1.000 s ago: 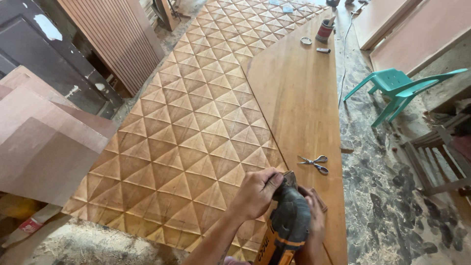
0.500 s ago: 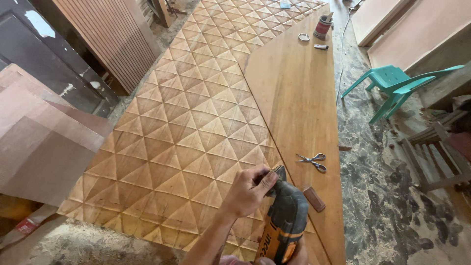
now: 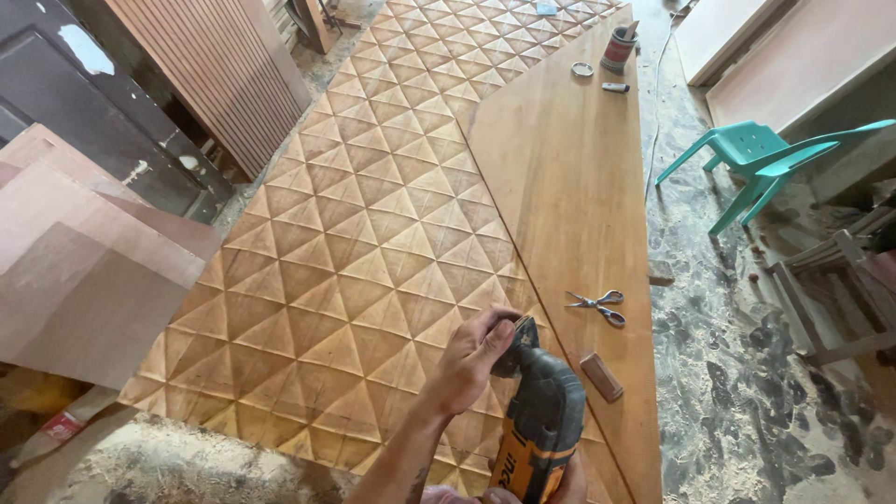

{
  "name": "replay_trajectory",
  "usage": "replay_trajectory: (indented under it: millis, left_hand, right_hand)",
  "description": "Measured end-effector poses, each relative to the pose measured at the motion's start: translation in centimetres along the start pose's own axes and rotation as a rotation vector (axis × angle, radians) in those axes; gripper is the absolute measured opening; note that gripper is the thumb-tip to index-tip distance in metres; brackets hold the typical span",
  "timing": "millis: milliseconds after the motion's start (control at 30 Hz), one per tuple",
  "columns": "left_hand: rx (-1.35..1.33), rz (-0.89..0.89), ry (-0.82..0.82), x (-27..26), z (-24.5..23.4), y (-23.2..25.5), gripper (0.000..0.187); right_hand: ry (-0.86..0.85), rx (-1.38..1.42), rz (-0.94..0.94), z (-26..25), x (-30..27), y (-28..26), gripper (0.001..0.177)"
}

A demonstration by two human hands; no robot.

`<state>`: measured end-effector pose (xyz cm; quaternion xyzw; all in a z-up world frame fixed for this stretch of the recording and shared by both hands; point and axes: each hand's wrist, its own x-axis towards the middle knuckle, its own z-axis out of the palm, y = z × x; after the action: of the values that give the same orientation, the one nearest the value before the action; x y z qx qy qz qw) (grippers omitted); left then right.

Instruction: The person uses an electric sander to smooth the surface of a large wooden board with a geometric pattern. They move the sander along the edges and across the surface of the board, which is resting on a workbench.

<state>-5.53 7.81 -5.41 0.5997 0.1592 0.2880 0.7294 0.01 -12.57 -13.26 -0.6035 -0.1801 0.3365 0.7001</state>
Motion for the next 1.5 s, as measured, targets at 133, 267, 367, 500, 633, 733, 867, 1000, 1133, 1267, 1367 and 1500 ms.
replay_trajectory:
  millis: [133, 267, 367, 500, 633, 733, 867, 1000, 1133, 1267, 1367, 1500]
  left_hand:
    - [-0.178, -0.025, -0.07, -0.1, 0.8, 1.2, 0.057]
    - [-0.208, 0.062, -0.079, -0.7, 1.6, 1.8, 0.064]
    - [-0.223, 0.093, -0.094, -1.0, 2.1, 1.7, 0.066]
    - [-0.232, 0.111, -0.096, -1.2, 2.6, 1.4, 0.065]
    - [-0.236, 0.111, -0.096, -1.6, 3.2, 1.5, 0.063]
    - [-0.181, 0.125, -0.088, -2.0, 3.7, 1.6, 0.061]
    - [-0.069, 0.115, -0.041, -2.2, 4.4, 2.1, 0.056]
    - [0.027, 0.095, 0.0, -2.3, 4.8, 2.8, 0.053]
    - [0.119, 0.115, 0.038, -2.4, 5.1, 3.1, 0.056]
    - [0.148, 0.111, 0.067, -2.6, 5.3, 3.0, 0.057]
    - [0.182, 0.102, 0.08, -2.4, 5.5, 2.9, 0.056]
    - [0.173, 0.113, 0.086, -2.4, 5.8, 2.7, 0.057]
  right_hand:
    - [-0.003, 0.004, -0.005, 0.1, -0.1, -0.1, 0.107]
    - [-0.003, 0.009, -0.014, 0.3, -0.3, -0.1, 0.107]
    - [-0.005, 0.01, -0.022, 0.2, -0.4, -0.3, 0.107]
    - [-0.003, 0.018, -0.033, 0.1, -0.6, -0.4, 0.108]
    - [-0.002, 0.027, -0.055, 0.1, -0.8, -0.7, 0.108]
    - [-0.004, 0.049, -0.096, -0.1, -1.3, -1.2, 0.109]
    - [-0.016, 0.085, -0.182, 0.0, -1.1, -2.2, 0.11]
    - [-0.009, -0.012, -0.371, 0.3, -0.8, -2.7, 0.114]
    - [0.003, 0.003, -0.403, 0.4, -1.2, -2.5, 0.116]
    - [-0.093, -0.019, -0.383, -0.6, -0.4, -2.7, 0.115]
    - [-0.058, -0.034, -0.166, -1.1, -0.6, -3.0, 0.113]
    - [-0.038, -0.051, -0.162, -1.0, -0.8, -3.4, 0.11]
